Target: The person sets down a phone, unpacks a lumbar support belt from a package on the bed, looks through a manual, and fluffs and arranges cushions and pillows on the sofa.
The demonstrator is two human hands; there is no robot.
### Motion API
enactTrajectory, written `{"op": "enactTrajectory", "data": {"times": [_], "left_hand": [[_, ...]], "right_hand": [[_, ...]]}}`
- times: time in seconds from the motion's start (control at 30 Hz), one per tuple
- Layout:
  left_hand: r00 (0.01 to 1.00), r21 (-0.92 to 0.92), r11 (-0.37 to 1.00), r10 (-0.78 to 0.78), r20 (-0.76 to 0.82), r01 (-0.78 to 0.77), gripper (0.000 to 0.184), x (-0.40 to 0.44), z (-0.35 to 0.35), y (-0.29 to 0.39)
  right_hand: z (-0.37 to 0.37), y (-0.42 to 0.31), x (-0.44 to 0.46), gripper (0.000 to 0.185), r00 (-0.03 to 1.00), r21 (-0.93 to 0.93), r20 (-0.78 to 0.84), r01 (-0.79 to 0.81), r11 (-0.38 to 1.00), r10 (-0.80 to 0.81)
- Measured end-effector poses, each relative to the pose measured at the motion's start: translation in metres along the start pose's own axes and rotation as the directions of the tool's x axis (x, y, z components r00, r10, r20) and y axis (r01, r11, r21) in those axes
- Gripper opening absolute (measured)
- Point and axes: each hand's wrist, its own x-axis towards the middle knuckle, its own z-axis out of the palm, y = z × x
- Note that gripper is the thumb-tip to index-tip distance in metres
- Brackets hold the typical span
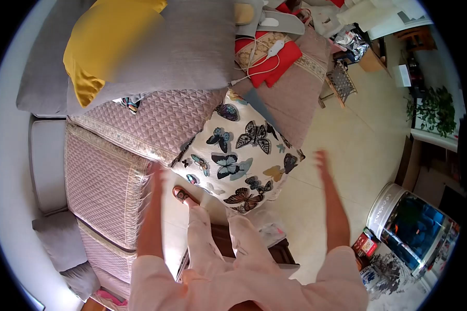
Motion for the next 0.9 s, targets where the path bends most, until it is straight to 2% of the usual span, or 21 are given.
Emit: {"op": "enactTrajectory", "data": {"times": [0.03,0.1,0.17,0.2,0.23,0.27,0.3,0.33,0.37,0.4,0.43,0.47,0.53,0.57,0.6,0.63,0.7,0.73,0.8,0.83,0.9], "left_hand": [[0.984,-0.145,0.98,-0.117,0.136,0.136,0.047,-0.01,0.055,-0.036],[0.92,-0.358,0.879,-0.192,0.342,0.316,0.053,-0.041,0.137,-0.07],[0.836,-0.238,0.971,0.143,0.53,-0.015,0.059,-0.111,0.161,-0.012],[0.81,-0.031,0.972,0.212,0.546,-0.233,0.063,-0.11,0.168,0.001],[0.779,0.181,0.887,0.257,0.571,-0.425,0.067,-0.116,0.168,0.006],[0.803,0.383,0.739,0.355,0.479,-0.555,0.069,-0.137,0.173,0.02],[0.753,0.257,0.779,0.374,0.541,-0.571,0.069,-0.151,0.182,0.037],[0.81,0.318,0.78,0.376,0.45,-0.539,0.07,-0.16,0.187,0.044],[0.853,0.373,0.779,0.382,0.356,-0.505,0.072,-0.163,0.192,0.048],[0.88,0.3,0.836,0.383,0.282,-0.46,0.074,-0.154,0.193,0.046],[0.905,0.221,0.884,0.37,0.208,-0.412,0.076,-0.145,0.19,0.042],[0.928,0.033,0.935,0.344,0.142,-0.352,0.079,-0.152,0.183,0.064],[0.888,0.119,0.884,0.459,-0.025,-0.453,0.073,-0.137,0.148,0.125],[0.886,-0.161,0.885,0.455,0.092,-0.437,0.065,-0.16,0.144,0.169],[0.849,-0.141,0.848,0.523,0.068,-0.511,0.063,-0.149,0.142,0.182],[0.806,-0.12,0.805,0.59,0.047,-0.582,0.061,-0.14,0.141,0.193],[0.667,0.397,0.588,0.74,0.089,-0.705,0.065,-0.12,0.14,0.211],[0.622,0.416,0.536,0.778,0.095,-0.734,0.066,-0.107,0.136,0.21],[0.524,0.455,0.426,0.845,0.109,-0.782,0.068,-0.078,0.131,0.202],[0.415,0.485,0.288,0.892,0.178,-0.826,0.068,-0.086,0.132,0.203],[0.179,0.502,-0.012,0.927,0.33,-0.865,0.067,-0.131,0.14,0.211]], "right_hand": [[0.076,0.045,0.0,0.052,0.988,-0.097,0.143,0.081,0.992,-0.066],[0.227,0.032,-0.048,0.05,0.966,-0.292,0.202,-0.099,0.951,0.162],[0.278,0.01,-0.078,0.048,0.936,-0.144,0.278,-0.184,0.972,0.218],[0.279,0.002,-0.088,0.047,0.922,-0.059,0.315,-0.219,0.974,0.226],[0.271,0.001,-0.101,0.046,0.906,0.129,0.393,-0.225,0.966,0.159],[0.26,0.004,-0.11,0.045,0.875,0.36,0.482,-0.242,0.901,0.042],[0.25,0.01,-0.118,0.044,0.812,0.568,0.575,-0.304,0.764,-0.104],[0.241,0.018,-0.127,0.043,0.758,0.698,0.608,-0.369,0.614,-0.235],[0.233,0.022,-0.135,0.042,0.76,0.764,0.586,-0.402,0.504,-0.282],[0.223,0.024,-0.142,0.041,0.823,0.814,0.512,-0.374,0.443,-0.245],[0.214,0.013,-0.15,0.04,0.963,0.807,0.267,-0.198,0.556,-0.045],[0.206,-0.001,-0.158,0.04,0.987,0.696,-0.01,-0.108,0.71,0.16],[0.166,-0.015,-0.171,0.032,0.989,0.52,-0.148,0.088,0.85,-0.012],[0.14,-0.014,-0.167,0.023,0.942,0.35,-0.312,-0.006,0.937,0.122],[0.139,-0.027,-0.175,0.016,0.943,0.25,-0.317,-0.017,0.968,0.099],[0.124,0.005,-0.179,0.016,0.943,-0.095,-0.318,-0.139,0.986,0.103],[0.11,0.073,-0.176,0.014,0.998,-0.17,-0.053,-0.023,0.985,0.015],[0.105,0.091,-0.174,0.022,0.988,-0.082,0.045,0.153,0.985,-0.15],[0.115,0.047,-0.157,0.026,0.95,-0.429,-0.091,0.232,0.873,-0.298],[0.13,0.003,-0.147,0.028,0.916,-0.585,-0.135,0.234,0.777,-0.378],[0.181,-0.123,-0.137,0.04,0.8,-0.641,-0.003,0.459,0.615,-0.6]]}}
